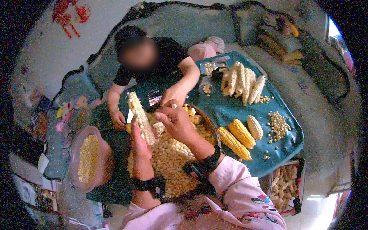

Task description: The person removes corn kernels from cobs by hand, placing the kernels into a large bowl on the table. A second person sits across the table and also shucks corn while using a phone.

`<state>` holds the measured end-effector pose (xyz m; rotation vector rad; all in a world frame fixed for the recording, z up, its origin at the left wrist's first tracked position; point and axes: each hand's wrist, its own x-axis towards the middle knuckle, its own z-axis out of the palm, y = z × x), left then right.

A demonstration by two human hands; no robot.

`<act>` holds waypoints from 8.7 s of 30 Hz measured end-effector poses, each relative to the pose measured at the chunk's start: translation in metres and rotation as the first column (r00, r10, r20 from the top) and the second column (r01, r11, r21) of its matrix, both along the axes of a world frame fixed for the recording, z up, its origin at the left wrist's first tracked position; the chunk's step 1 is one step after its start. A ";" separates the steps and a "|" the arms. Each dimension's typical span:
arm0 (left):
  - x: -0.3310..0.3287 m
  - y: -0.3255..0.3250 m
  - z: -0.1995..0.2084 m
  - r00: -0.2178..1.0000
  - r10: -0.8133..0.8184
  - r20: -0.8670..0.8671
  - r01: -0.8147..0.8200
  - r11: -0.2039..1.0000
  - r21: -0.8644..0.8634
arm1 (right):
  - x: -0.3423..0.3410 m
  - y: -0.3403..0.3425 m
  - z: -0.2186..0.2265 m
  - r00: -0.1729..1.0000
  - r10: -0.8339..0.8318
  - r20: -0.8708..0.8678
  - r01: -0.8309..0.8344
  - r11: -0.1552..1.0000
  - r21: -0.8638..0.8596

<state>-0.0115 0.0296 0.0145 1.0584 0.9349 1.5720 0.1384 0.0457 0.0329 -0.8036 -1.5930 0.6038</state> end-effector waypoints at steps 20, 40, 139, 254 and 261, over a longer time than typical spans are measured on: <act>-0.008 0.003 -0.007 0.999 0.007 0.043 -0.001 0.989 -0.148 | 0.082 -0.041 -0.014 0.293 -0.177 -0.939 -0.393 0.874 -0.287; 0.006 0.001 -0.004 0.986 -0.033 0.166 0.049 0.994 -0.095 | -0.012 0.031 0.003 0.828 -0.057 -0.558 -0.275 0.826 -0.492; 0.044 -0.016 0.001 0.688 0.227 -0.690 0.131 0.896 0.425 | -0.001 0.032 -0.020 0.924 -0.027 -0.382 -0.078 0.963 -0.256; 0.032 -0.005 0.004 0.959 -0.151 0.241 0.215 0.939 -0.268 | -0.032 0.008 -0.004 0.942 0.098 -0.321 -0.146 0.981 -0.128; 0.035 -0.015 0.002 0.889 -0.246 0.387 0.376 0.874 -0.308 | -0.019 0.023 -0.004 0.712 0.046 -0.700 -0.413 0.835 -0.364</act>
